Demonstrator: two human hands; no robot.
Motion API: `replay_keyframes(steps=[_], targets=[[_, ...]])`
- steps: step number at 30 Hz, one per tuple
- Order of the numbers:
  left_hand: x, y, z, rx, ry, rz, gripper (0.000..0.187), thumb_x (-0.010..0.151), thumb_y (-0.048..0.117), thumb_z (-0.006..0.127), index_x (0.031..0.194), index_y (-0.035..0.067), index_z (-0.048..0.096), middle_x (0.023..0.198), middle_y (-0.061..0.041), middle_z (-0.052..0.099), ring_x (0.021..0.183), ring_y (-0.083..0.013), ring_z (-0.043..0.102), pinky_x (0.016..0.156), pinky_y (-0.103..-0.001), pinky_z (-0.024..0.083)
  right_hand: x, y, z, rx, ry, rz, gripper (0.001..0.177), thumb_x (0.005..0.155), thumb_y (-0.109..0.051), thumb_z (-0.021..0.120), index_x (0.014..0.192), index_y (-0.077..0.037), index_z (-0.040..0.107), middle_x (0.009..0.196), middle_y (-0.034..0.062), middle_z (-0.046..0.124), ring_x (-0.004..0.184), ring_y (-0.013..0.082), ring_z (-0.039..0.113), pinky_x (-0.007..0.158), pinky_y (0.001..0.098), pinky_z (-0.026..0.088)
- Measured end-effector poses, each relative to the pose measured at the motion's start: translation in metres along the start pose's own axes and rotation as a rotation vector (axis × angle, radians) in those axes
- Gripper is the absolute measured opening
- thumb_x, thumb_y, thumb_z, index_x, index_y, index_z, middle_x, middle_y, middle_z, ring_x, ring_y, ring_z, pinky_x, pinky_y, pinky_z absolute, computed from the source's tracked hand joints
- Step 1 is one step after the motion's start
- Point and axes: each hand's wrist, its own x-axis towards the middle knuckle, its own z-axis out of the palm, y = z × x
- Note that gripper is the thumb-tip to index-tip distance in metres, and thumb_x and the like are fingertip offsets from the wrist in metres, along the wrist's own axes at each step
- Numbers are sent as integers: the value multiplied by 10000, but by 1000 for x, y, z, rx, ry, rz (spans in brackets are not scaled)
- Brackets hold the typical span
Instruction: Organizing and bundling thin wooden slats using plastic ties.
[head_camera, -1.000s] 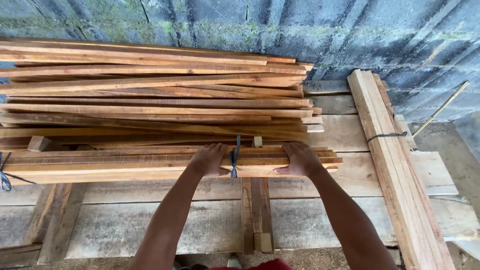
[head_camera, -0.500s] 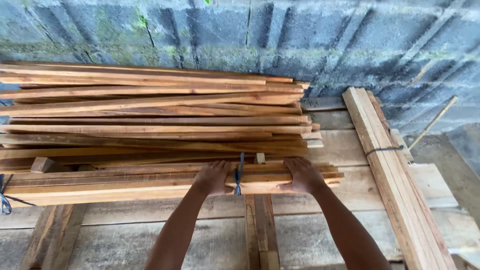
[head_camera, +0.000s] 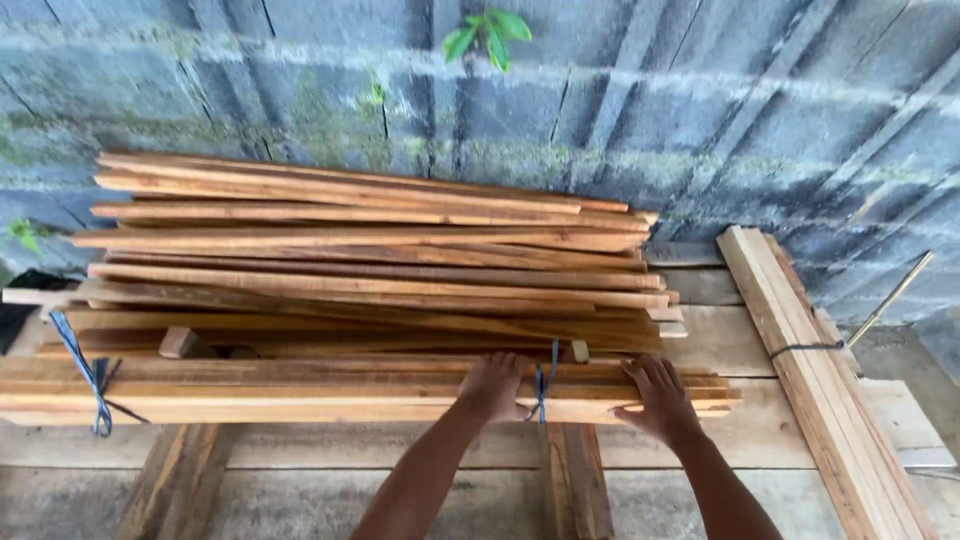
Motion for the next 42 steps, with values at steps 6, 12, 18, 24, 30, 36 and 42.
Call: replay_keyframes(steps=[6, 12, 18, 24, 30, 36, 42], targets=[[-5, -3, 31, 68, 370, 62, 1013, 480, 643, 803, 1318, 153, 514, 1205, -90, 614, 1113, -282, 617, 882, -477, 479, -2, -54, 34, -65, -300, 447, 1230, 581, -836, 800, 1497, -137, 370, 1640, 228, 323, 1568, 389, 272, 1234, 677, 251], [-79, -48, 5, 76, 103, 48, 1080, 752, 270, 876, 1587, 163, 199, 1581, -166, 364, 1500, -334, 337, 1201, -582, 276, 48, -142, 28, -77, -368, 439, 1492, 540, -903, 786, 1632, -59, 219, 1671, 320, 178, 1562, 533, 115, 1149, 790, 193], [-152, -188, 47, 14, 198, -9, 1191, 689, 389, 902, 1635, 232, 195, 1555, -195, 408, 1444, -389, 427, 1132, -612, 360, 116, -253, -8, 11, -413, 216, 1472, 571, -787, 841, 1681, -172, 93, 1729, 185, 82, 1599, 383, 45, 1231, 717, 54], [-250, -309, 12, 145, 151, -178, 1144, 540, 635, 892, 1507, 243, 421, 1363, -70, 597, 1252, -289, 606, 1064, -493, 427, 201, -318, 40, 32, -468, 38, 1166, 531, -761, 854, 1434, -105, 516, 1391, 154, 613, 1356, 338, 560, 1187, 565, 322], [-293, -353, 5, 162, 204, -305, 1043, 388, 728, 878, 1259, 251, 558, 1136, -11, 619, 1093, -237, 643, 1009, -436, 464, 224, -330, 1, 130, -776, 150, 1088, 643, -907, 679, 1477, -241, 468, 1464, 53, 589, 1333, 283, 614, 1099, 469, 471], [-307, -336, -19, 257, 315, -166, 1061, 435, 792, 850, 1244, 176, 547, 1057, -43, 584, 1015, -251, 644, 910, -430, 486, 196, -333, 10, 191, -490, 106, 910, 671, -798, 763, 1298, -155, 614, 1262, 72, 697, 1191, 285, 699, 1043, 448, 527], [-313, -319, -36, 255, 320, -183, 989, 466, 762, 845, 1200, 159, 570, 1031, -54, 626, 1022, -255, 670, 945, -424, 505, 185, -330, 17, 99, -289, -20, 902, 632, -832, 742, 1230, -173, 595, 1121, 45, 692, 1072, 255, 720, 957, 394, 567]])
